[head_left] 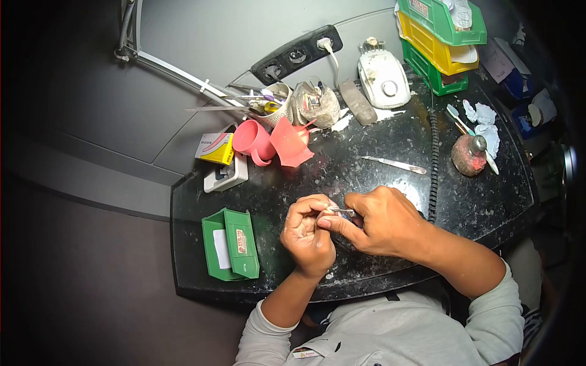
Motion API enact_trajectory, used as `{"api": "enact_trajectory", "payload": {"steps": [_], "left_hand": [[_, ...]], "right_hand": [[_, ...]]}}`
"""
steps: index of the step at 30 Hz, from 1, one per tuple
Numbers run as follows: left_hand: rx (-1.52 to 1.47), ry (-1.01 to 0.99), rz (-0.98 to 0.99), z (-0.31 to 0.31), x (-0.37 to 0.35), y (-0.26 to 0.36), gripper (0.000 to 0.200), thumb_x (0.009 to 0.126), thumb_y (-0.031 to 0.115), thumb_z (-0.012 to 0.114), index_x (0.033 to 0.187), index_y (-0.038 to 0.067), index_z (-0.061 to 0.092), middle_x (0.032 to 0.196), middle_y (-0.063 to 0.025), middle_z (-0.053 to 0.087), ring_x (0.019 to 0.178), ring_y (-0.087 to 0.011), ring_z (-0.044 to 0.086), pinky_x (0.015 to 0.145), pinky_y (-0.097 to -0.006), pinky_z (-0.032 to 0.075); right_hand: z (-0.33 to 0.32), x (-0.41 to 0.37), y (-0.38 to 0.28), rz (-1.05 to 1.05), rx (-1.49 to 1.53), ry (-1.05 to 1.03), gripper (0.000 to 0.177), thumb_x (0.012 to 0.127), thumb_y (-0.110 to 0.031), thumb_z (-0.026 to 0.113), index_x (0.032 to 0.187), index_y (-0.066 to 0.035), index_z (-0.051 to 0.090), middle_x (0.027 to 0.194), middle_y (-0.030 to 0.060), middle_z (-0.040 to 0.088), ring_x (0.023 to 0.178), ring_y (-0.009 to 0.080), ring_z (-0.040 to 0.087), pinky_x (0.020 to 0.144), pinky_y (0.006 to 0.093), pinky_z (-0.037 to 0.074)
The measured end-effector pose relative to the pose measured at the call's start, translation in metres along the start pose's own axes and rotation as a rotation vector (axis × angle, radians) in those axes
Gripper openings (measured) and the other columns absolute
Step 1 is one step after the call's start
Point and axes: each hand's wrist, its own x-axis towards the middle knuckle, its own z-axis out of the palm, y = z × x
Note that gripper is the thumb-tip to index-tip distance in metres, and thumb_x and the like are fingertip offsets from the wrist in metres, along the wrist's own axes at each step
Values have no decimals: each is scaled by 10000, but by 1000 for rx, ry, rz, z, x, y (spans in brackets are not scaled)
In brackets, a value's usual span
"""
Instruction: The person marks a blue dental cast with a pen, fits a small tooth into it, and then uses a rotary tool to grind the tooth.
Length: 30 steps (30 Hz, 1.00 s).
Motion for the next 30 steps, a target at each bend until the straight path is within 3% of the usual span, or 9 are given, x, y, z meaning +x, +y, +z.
{"api": "enact_trajectory", "payload": {"steps": [17,19,25,30], "left_hand": [[112,-26,113,-1,1,3,220,948,-202,558,1119,-68,582,1103,-196,651,969,-195,673,880,-317,595],[155,-19,107,0,2,3,178,970,-147,586,1105,-33,565,1077,-166,635,883,-161,662,817,-314,617],[169,-21,112,-1,1,0,185,969,-152,586,1108,-32,568,1079,-166,636,888,-160,659,809,-311,616],[135,-23,101,-2,0,1,206,957,-178,582,1117,-49,577,1094,-180,645,931,-179,666,854,-317,600]], "right_hand": [[0,-1,-1,-26,-2,29,636,983,-577,684,684,-16,657,521,225,590,511,441,653,521,520,531],[0,-1,-1,-28,-6,31,635,983,-576,685,682,-17,655,521,225,590,511,441,653,521,519,532],[0,0,-1,-12,-14,24,639,984,-579,681,683,-15,655,522,225,592,512,440,653,519,516,532],[0,0,-1,-13,-15,27,643,985,-583,676,685,-15,658,529,224,598,516,441,655,522,516,534]]}}
